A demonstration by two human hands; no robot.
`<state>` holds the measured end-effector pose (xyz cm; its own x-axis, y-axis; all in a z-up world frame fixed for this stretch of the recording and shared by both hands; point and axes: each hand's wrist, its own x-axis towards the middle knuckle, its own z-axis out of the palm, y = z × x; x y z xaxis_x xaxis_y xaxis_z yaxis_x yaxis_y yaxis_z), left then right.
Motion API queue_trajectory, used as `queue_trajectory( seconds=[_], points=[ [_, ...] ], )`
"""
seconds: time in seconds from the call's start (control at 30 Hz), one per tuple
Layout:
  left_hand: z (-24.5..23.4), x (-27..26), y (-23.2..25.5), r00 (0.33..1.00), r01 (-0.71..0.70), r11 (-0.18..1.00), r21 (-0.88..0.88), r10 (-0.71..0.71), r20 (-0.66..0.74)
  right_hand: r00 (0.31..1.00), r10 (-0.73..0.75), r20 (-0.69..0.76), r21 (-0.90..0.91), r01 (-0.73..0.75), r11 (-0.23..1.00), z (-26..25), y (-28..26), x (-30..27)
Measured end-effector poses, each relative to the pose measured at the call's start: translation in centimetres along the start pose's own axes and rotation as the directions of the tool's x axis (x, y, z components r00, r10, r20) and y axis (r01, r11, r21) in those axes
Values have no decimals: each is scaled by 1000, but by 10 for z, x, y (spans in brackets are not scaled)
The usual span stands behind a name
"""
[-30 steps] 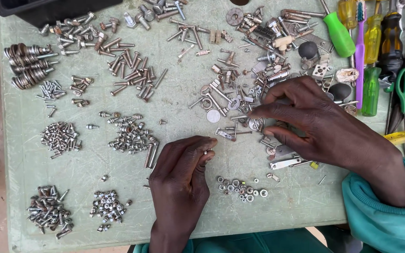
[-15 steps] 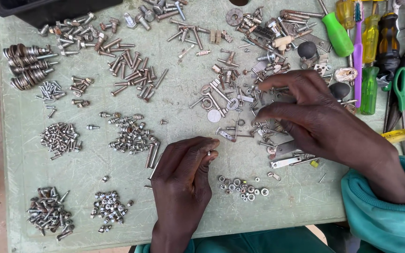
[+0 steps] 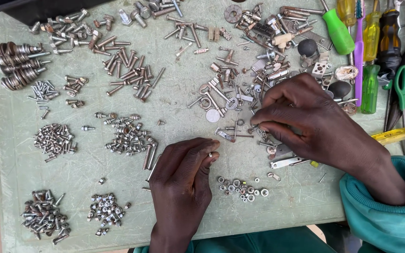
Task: Sorting and assembling small hardware components like nuts and bolts on a workshop table.
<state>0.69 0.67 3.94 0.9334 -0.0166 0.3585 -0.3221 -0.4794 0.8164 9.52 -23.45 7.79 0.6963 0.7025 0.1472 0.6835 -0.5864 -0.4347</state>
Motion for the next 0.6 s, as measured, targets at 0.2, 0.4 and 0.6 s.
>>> queue_trajectory(
  seconds=[0.2, 0.4, 0.6],
  points=[
    [0, -1, 0, 1000, -23, 1000, 4, 24, -16, 992, 54, 114, -25, -52, 998, -1, -4, 2],
    [1, -1, -1, 1000, -21, 1000, -11, 20, -16, 986, 58, 158, -65, -48, 997, -6, 9, -5],
    [0, -2, 0, 1000, 0, 1000, -6, -1, -24, 995, 39, 94, -50, -34, 998, -26, 12, -7]
  ],
)
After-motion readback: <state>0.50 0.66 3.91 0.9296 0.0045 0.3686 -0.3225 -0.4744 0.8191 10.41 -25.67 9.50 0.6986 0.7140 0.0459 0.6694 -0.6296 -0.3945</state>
